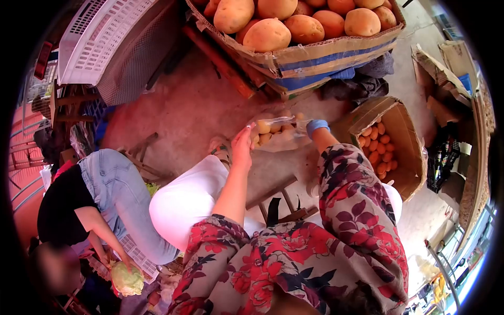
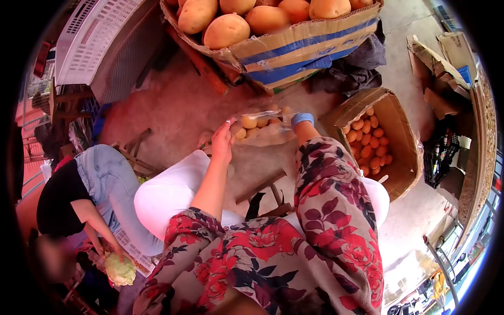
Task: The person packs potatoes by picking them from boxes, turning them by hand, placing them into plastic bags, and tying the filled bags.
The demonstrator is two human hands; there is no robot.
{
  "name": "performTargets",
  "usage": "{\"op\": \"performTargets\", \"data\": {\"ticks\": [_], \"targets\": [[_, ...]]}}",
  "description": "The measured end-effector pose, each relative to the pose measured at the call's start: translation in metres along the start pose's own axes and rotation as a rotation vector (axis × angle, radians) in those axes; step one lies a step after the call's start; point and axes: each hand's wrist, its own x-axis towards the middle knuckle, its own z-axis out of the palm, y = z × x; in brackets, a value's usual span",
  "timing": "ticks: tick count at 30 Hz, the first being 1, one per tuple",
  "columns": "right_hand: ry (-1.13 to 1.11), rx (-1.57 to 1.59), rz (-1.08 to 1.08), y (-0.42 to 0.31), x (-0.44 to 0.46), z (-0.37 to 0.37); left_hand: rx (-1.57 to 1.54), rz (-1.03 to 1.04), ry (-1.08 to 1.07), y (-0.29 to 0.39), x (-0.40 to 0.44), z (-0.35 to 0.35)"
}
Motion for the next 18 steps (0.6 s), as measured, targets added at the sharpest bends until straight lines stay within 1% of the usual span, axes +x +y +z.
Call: {"op": "performTargets", "data": {"ticks": [2,5,6,8,9,12,13,15,16,18], "targets": [[-0.090,0.103,-0.128,0.016,-0.016,0.006,0.026,-0.012,-0.002,0.003,-0.004,0.007],[-0.213,0.812,-0.153,0.030,-0.021,0.036,0.048,0.029,-0.009,0.003,-0.004,0.013],[-0.189,1.173,-0.242,0.029,-0.033,0.034,0.056,0.056,-0.010,0.006,-0.008,0.014],[-0.110,1.898,-0.441,0.027,-0.062,0.032,0.198,0.070,-0.018,0.012,-0.019,0.017],[0.064,2.158,-0.558,0.013,-0.101,0.005,0.271,0.081,-0.026,0.018,-0.026,0.021],[0.196,2.124,-0.514,0.024,-0.126,-0.003,0.241,0.117,-0.123,0.034,-0.048,0.028],[0.301,2.043,-0.453,0.023,-0.144,-0.008,0.250,0.143,-0.161,0.039,-0.056,0.032],[0.414,2.131,-0.331,0.019,-0.173,-0.014,0.258,0.195,-0.228,0.047,-0.071,0.038],[0.476,2.172,-0.275,0.016,-0.184,-0.017,0.268,0.202,-0.225,0.049,-0.074,0.037],[0.526,2.139,-0.201,0.007,-0.198,-0.014,0.292,0.210,-0.215,0.047,-0.078,0.028]]}}
